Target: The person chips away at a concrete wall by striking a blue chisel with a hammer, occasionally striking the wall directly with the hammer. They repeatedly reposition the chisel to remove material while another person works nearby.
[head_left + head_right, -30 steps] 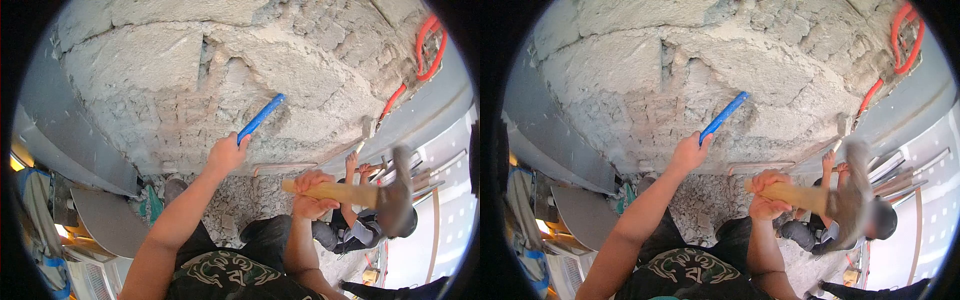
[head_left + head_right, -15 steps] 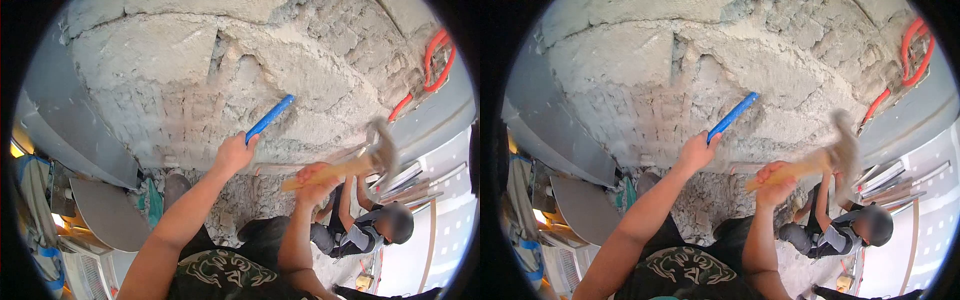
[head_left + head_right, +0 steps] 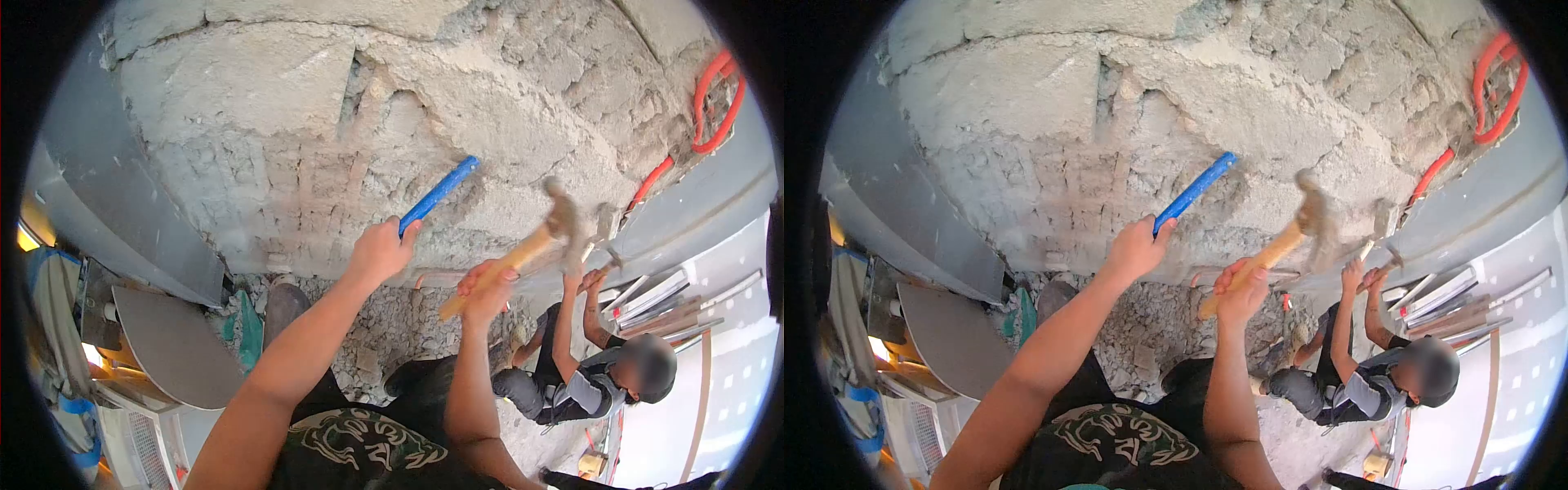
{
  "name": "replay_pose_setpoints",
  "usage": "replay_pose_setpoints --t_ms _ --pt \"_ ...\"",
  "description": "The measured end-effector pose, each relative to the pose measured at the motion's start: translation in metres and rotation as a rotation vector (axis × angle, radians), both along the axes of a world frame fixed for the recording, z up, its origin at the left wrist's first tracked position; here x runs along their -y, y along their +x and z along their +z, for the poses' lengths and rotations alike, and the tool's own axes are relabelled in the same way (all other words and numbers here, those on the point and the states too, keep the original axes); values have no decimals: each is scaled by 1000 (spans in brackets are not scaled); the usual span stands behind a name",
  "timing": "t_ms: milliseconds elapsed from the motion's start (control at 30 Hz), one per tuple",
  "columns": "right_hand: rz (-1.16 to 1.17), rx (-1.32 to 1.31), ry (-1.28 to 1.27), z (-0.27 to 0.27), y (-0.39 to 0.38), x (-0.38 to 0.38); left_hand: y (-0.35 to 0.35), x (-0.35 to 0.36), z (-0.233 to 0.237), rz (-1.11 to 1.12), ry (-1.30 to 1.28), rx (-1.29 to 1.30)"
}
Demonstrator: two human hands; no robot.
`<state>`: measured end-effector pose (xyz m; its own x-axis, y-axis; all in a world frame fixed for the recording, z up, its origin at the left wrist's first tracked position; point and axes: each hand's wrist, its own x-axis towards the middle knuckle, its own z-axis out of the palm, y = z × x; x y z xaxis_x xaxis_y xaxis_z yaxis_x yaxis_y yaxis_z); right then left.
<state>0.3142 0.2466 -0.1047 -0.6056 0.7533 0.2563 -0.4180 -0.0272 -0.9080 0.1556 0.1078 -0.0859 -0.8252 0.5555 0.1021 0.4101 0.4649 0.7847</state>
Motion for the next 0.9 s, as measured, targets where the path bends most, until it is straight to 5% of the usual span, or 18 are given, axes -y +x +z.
replay_pose_setpoints --t_ms 133,200,233,300,367,567,700,900 --pt "188 -492 -145 44 2 9 -1 0 6 10 -32 82" --pt "215 -760 325 59 -8 15 -3 0 3 6 -28 81" --pt "214 -761 324 37 -21 10 -4 -2 0 22 -10 65" --pt "-429 -349 108 -28 -43 -2 1 -3 -6 25 2 52" --pt "-4 427 182 -24 -43 7 0 -4 -5 36 35 40" --pt "-39 195 -153 -13 -24 20 0 -2 -4 32 37 30" --pt "-71 65 21 5 -15 16 7 -1 -3 41 39 2" --pt "66 -149 -114 0 12 10 19 18 -48 -135 31 -121"
